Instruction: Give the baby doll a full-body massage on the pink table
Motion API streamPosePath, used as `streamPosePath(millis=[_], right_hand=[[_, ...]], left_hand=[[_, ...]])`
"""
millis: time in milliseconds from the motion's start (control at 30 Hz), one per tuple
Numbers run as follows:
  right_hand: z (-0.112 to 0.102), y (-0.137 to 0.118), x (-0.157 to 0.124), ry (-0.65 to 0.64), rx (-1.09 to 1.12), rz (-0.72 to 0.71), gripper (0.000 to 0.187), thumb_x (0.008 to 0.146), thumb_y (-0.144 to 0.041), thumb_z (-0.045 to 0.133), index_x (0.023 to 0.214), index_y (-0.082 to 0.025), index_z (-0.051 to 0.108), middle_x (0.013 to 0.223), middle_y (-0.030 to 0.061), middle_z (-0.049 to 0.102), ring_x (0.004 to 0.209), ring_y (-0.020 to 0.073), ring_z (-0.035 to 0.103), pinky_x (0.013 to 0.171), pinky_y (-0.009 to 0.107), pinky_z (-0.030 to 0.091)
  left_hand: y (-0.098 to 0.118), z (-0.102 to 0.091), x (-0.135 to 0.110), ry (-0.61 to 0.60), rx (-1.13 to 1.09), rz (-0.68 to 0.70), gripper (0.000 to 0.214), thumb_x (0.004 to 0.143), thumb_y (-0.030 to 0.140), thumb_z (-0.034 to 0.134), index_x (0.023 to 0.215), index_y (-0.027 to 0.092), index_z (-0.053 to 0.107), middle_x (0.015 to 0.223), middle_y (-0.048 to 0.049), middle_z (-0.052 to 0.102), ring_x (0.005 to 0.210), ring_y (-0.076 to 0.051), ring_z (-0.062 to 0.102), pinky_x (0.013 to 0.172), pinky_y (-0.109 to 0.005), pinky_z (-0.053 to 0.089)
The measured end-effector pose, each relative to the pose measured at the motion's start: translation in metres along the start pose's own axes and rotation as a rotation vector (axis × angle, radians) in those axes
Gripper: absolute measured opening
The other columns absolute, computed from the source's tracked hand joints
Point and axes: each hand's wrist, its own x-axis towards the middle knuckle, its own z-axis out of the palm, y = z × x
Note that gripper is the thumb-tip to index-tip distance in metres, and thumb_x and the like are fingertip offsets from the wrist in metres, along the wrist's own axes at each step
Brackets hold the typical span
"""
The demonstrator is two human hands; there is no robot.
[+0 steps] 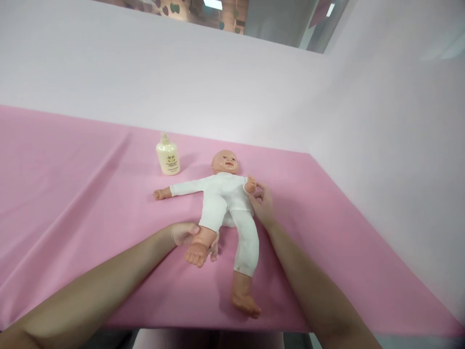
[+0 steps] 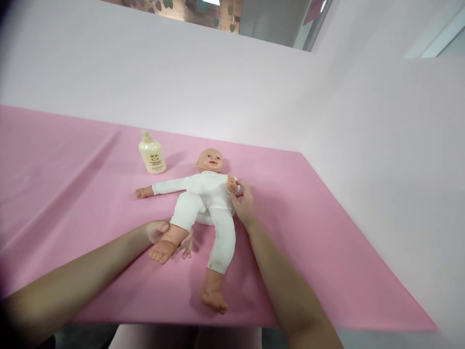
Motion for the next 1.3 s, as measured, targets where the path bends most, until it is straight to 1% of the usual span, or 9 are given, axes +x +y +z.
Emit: streamPosePath(millis=[133,200,333,433,600,833,1000,1167,1300], right_hand=[[0.0,-0.008,-0.001,-0.057,-0.091,-0.083,0.036,0.086,-0.04,0.066,0.119,-0.025,0.066,0.102,0.0044,0.066,0.071,0.0158,0.057,0.077,0.038,0.056],[0.0,-0.01,-0.001,-0.06,-0.095,-0.092,0.035,0.087,-0.04,0.065,0.118,-0.025,0.066,0.105,0.0052,0.066,0.071,0.0158,0.057,0.078,0.039,0.057],[-0.001,-0.008,0.0,-0.06,-0.102,-0.067,0.037,0.086,-0.039,0.066,0.12,-0.026,0.066,0.101,0.0041,0.066,0.072,0.0165,0.057,0.079,0.039,0.057],[-0.002,-0.004,0.001,-0.051,-0.087,-0.046,0.04,0.084,-0.039,0.067,0.122,-0.025,0.065,0.095,0.0027,0.065,0.072,0.0167,0.057,0.079,0.039,0.056],[-0.003,0.001,0.004,-0.035,-0.053,-0.032,0.043,0.085,-0.041,0.068,0.124,-0.024,0.063,0.086,0.0012,0.064,0.075,0.0178,0.058,0.077,0.037,0.054],[-0.001,0.01,0.006,0.022,0.015,0.02,0.047,0.084,-0.046,0.071,0.125,-0.025,0.061,0.089,0.0008,0.064,0.073,0.0168,0.058,0.068,0.032,0.053],[-0.001,0.011,0.008,0.017,0.127,0.112,0.053,0.084,-0.05,0.071,0.127,-0.024,0.057,0.083,-0.0013,0.062,0.066,0.0151,0.055,0.062,0.029,0.049],[-0.004,0.012,0.015,0.146,0.247,0.208,0.053,0.08,-0.051,0.072,0.122,-0.022,0.056,0.118,0.0071,0.064,0.068,0.0124,0.056,0.063,0.031,0.051],[-0.009,0.016,0.017,0.239,0.3,0.278,0.041,0.083,-0.048,0.069,0.112,-0.022,0.055,0.117,0.0073,0.063,0.08,0.0161,0.061,0.072,0.034,0.055]], left_hand=[[-0.003,-0.001,-0.001,0.004,-0.031,0.03,0.071,0.061,0.087,0.062,0.084,0.02,0.058,0.076,-0.009,0.068,0.087,-0.03,0.064,0.081,-0.042,0.051],[-0.005,-0.002,-0.002,-0.002,-0.06,0.018,0.069,0.063,0.084,0.063,0.086,0.019,0.06,0.078,-0.0098,0.069,0.089,-0.031,0.065,0.082,-0.043,0.051],[-0.008,-0.002,-0.002,-0.021,-0.104,-0.007,0.066,0.067,0.079,0.065,0.088,0.017,0.064,0.08,-0.0109,0.069,0.087,-0.031,0.066,0.083,-0.042,0.052],[-0.004,-0.001,-0.003,-0.044,-0.124,-0.013,0.067,0.066,0.074,0.069,0.098,0.016,0.066,0.087,-0.0127,0.072,0.087,-0.031,0.068,0.082,-0.042,0.053],[0.005,0.003,-0.004,-0.11,-0.122,-0.087,0.064,0.064,0.067,0.075,0.101,0.016,0.065,0.099,-0.0164,0.073,0.095,-0.033,0.068,0.076,-0.041,0.056],[0.011,0.009,-0.003,-0.109,-0.092,-0.099,0.058,0.068,0.06,0.077,0.105,0.016,0.068,0.103,-0.0159,0.074,0.095,-0.034,0.071,0.082,-0.045,0.059],[0.018,0.011,-0.003,-0.131,-0.058,-0.12,0.06,0.071,0.059,0.078,0.111,0.015,0.07,0.104,-0.0158,0.074,0.1,-0.036,0.072,0.088,-0.046,0.058],[0.017,0.009,-0.004,-0.133,-0.02,-0.133,0.058,0.073,0.056,0.079,0.113,0.016,0.07,0.104,-0.0145,0.074,0.104,-0.036,0.071,0.092,-0.046,0.058],[0.015,0.007,-0.005,-0.143,-0.012,-0.135,0.056,0.074,0.056,0.079,0.111,0.015,0.071,0.103,-0.0138,0.075,0.103,-0.035,0.072,0.092,-0.046,0.058]])
